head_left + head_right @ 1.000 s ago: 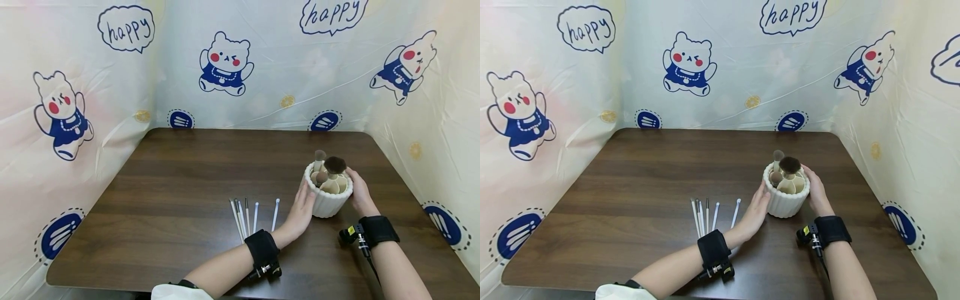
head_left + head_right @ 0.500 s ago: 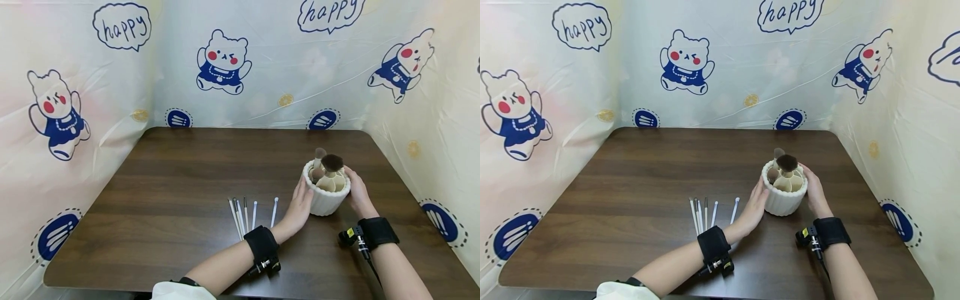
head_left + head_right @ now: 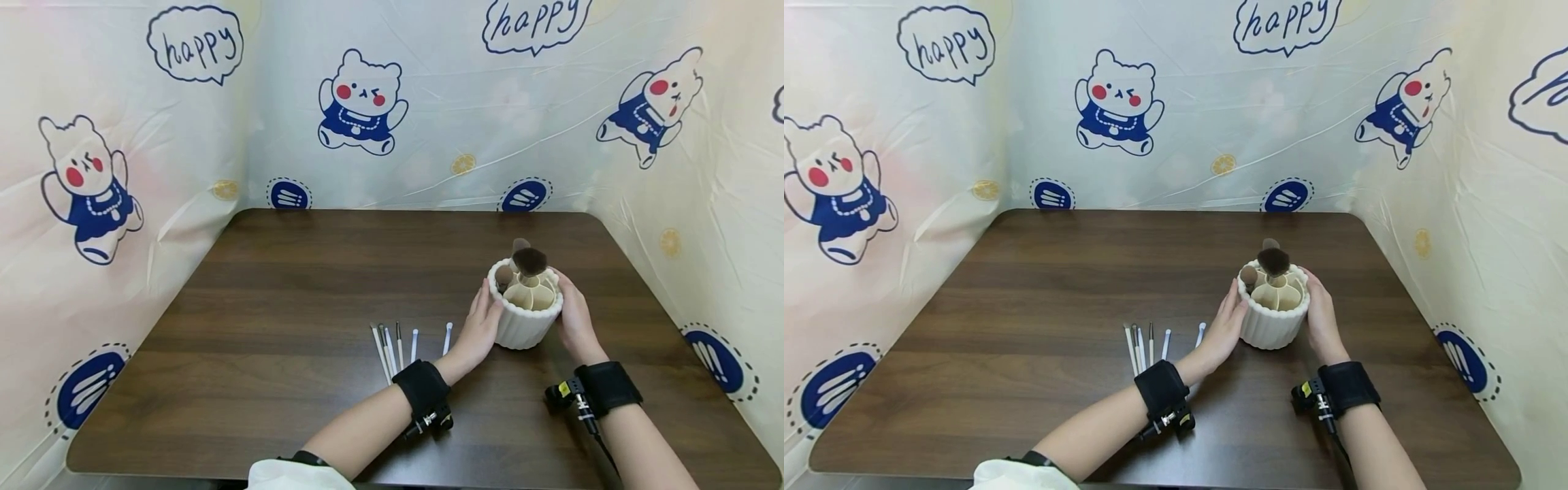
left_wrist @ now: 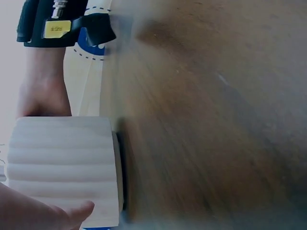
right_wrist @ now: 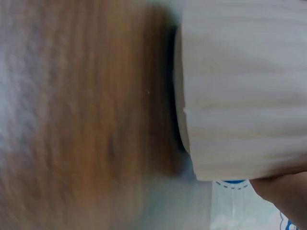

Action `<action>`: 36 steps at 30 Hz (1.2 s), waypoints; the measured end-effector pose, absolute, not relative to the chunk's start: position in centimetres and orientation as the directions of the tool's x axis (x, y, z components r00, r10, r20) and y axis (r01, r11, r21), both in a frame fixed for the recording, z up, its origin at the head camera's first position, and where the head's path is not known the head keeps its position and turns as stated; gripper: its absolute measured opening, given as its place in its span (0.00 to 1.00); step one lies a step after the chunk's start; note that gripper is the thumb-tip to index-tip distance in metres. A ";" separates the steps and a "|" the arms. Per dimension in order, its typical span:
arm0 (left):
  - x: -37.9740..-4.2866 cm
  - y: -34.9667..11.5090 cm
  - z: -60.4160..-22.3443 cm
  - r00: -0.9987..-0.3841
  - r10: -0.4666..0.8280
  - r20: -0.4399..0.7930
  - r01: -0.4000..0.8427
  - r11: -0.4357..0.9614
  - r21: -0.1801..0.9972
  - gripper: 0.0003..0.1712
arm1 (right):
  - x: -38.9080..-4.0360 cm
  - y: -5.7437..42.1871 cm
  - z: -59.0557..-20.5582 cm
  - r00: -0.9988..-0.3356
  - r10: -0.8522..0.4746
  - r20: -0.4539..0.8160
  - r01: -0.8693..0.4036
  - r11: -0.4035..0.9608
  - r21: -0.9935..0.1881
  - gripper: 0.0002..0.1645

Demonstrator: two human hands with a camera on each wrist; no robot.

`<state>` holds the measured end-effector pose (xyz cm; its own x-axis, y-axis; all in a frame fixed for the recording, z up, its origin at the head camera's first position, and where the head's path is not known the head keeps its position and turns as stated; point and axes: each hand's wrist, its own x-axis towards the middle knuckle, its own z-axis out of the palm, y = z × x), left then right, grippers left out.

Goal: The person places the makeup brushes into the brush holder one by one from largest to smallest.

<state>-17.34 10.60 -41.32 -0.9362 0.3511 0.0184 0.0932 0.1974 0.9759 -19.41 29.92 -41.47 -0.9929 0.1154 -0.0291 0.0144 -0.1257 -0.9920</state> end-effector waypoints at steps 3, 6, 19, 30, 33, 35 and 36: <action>-17.1 10.6 -41.5 -0.946 0.325 0.001 0.072 0.207 0.976 0.36 | -19.7 30.5 -41.6 -0.994 0.110 -0.018 0.005 -0.114 -0.993 0.31; -16.6 10.7 -41.6 -0.958 0.288 -0.017 0.044 0.205 0.978 0.37 | -20.0 31.0 -41.3 -0.995 0.098 -0.034 0.025 -0.085 -0.996 0.32; -14.3 11.7 -42.2 -0.950 0.309 -0.035 0.024 0.183 0.983 0.39 | -20.4 30.6 -39.8 -0.997 0.039 -0.071 0.072 0.027 -0.997 0.36; -15.8 11.1 -42.4 -0.955 0.298 0.007 0.063 0.180 0.982 0.39 | -19.6 30.8 -39.5 -0.996 -0.006 -0.089 0.089 -0.012 -0.996 0.37; -16.4 10.8 -42.5 -0.955 0.296 -0.011 0.050 0.195 0.979 0.40 | -19.2 30.7 -39.5 -0.997 0.006 -0.083 0.083 -0.007 -0.997 0.39; -16.7 10.6 -42.4 -0.955 0.295 -0.028 0.034 0.202 0.979 0.40 | -19.0 30.6 -39.5 -0.996 0.017 -0.084 0.084 -0.018 -0.996 0.40; -16.9 10.6 -42.4 -0.956 0.293 -0.029 0.034 0.206 0.978 0.40 | -18.9 30.5 -39.4 -0.996 0.023 -0.083 0.083 -0.030 -0.996 0.40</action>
